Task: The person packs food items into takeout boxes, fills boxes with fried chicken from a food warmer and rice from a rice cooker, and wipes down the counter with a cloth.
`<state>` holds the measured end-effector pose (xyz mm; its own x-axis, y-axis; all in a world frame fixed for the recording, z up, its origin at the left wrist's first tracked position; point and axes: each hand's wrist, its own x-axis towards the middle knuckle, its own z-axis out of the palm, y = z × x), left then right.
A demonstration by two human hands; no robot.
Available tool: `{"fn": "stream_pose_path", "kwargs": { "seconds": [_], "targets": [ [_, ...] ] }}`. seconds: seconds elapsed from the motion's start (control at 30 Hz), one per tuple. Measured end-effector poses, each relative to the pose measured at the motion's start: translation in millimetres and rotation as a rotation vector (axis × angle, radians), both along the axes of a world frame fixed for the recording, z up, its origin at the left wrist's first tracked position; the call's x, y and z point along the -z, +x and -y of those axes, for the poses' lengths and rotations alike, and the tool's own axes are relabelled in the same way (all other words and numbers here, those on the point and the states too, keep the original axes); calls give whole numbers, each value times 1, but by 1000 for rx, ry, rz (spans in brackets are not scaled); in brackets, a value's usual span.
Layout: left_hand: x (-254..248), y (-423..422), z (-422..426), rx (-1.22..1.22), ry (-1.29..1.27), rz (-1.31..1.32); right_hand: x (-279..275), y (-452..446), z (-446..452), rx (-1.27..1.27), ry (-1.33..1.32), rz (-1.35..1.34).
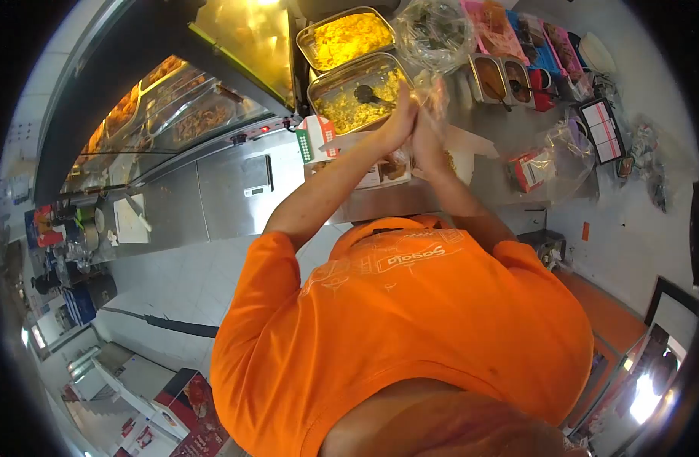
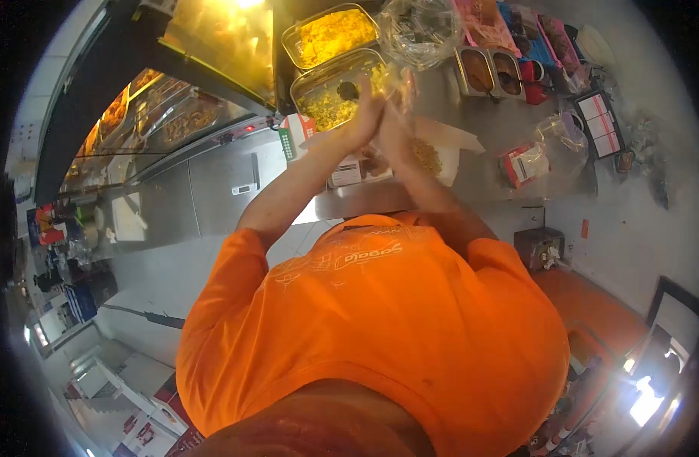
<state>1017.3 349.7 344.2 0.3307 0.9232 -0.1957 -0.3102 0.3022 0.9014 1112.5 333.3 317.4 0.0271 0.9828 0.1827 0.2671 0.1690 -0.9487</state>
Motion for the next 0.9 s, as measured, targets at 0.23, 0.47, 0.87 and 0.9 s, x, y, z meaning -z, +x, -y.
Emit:
{"fn": "stream_pose_path", "kwargs": {
  "seconds": [0.23,0.47,0.87,0.9],
  "targets": [
    [60,66,-225,-349,322,-518,17,135,-38,-167,-126,-69],
    [89,64,-263,248,534,-1050,99,235,-78,-660,-465,510],
    [112,59,28,508,401,-1275,103,216,-154,-810,-363,758],
    [116,60,35,440,382,-1242,88,221,-167,-552,-255,610]
  ]
}}
